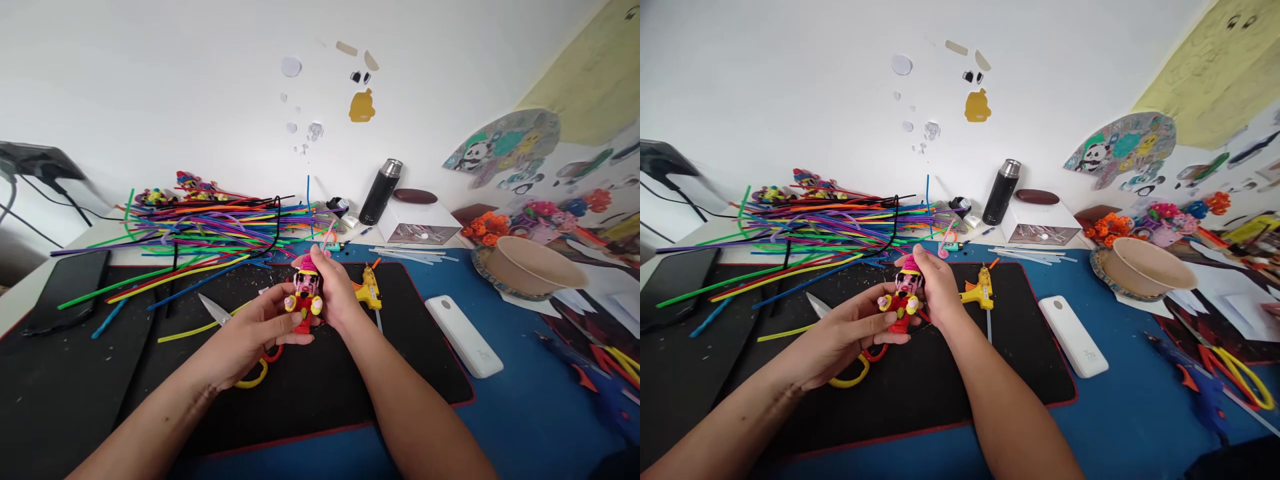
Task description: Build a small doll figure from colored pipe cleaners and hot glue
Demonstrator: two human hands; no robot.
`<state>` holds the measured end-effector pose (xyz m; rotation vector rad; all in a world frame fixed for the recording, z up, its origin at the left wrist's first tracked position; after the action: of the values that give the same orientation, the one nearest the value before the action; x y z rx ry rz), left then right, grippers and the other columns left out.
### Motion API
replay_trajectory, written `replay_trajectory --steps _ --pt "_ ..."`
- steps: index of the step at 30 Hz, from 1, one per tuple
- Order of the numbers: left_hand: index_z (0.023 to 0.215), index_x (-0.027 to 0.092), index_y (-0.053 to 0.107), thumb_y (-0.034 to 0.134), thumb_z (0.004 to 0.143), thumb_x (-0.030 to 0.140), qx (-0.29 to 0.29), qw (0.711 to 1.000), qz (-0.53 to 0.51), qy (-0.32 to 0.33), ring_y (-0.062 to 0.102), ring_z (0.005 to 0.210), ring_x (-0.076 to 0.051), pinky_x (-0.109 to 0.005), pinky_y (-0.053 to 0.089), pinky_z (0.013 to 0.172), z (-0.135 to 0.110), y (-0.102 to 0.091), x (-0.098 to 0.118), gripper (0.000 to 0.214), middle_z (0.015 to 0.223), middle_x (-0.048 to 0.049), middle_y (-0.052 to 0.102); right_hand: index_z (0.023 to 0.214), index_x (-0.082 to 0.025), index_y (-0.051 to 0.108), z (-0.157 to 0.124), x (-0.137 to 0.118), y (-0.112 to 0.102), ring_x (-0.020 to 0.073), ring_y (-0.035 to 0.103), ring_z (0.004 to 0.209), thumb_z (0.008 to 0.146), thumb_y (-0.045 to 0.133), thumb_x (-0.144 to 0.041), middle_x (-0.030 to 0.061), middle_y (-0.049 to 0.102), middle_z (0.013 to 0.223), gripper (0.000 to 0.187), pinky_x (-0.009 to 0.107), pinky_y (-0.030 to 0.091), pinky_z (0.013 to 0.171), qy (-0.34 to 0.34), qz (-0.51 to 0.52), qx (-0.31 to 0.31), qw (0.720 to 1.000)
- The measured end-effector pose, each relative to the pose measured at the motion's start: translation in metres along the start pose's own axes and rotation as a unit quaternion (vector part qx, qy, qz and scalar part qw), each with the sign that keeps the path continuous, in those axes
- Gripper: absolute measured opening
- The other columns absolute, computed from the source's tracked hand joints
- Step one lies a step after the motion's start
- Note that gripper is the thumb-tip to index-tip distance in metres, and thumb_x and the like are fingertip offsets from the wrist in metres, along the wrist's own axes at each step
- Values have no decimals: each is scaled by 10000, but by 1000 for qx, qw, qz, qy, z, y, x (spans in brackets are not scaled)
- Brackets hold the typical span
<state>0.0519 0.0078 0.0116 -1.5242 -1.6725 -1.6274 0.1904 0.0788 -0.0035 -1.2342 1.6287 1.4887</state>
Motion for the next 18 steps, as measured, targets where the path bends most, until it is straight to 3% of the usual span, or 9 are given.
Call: replay_trajectory --steps 8,18 --pt "1190 228 746 912 818 291 8 1000 12 6 751 1087 -287 -338 666 814 -1 0 0 412 1116 -79 768 812 -183 781 -2 -1 2 111 490 443 777 805 -720 5 620 607 539 235 308 386 2 -7 -4 1000" --pt "1167 230 738 913 810 263 11 1000 6 8 764 1023 -278 -339 651 778 0 0 0 398 1092 -75 774 812 -192 792 1 2 1 130 538 500 815 796 -690 15 654 638 497 245 378 439 -14 2 -14 1000"
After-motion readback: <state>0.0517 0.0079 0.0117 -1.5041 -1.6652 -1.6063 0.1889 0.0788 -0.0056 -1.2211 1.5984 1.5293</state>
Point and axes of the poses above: each hand's wrist, its own z-axis towards the middle knuckle, its own y-axis out of the palm, x = y × z, the point moved 3 cm from there along z, towards the middle knuckle
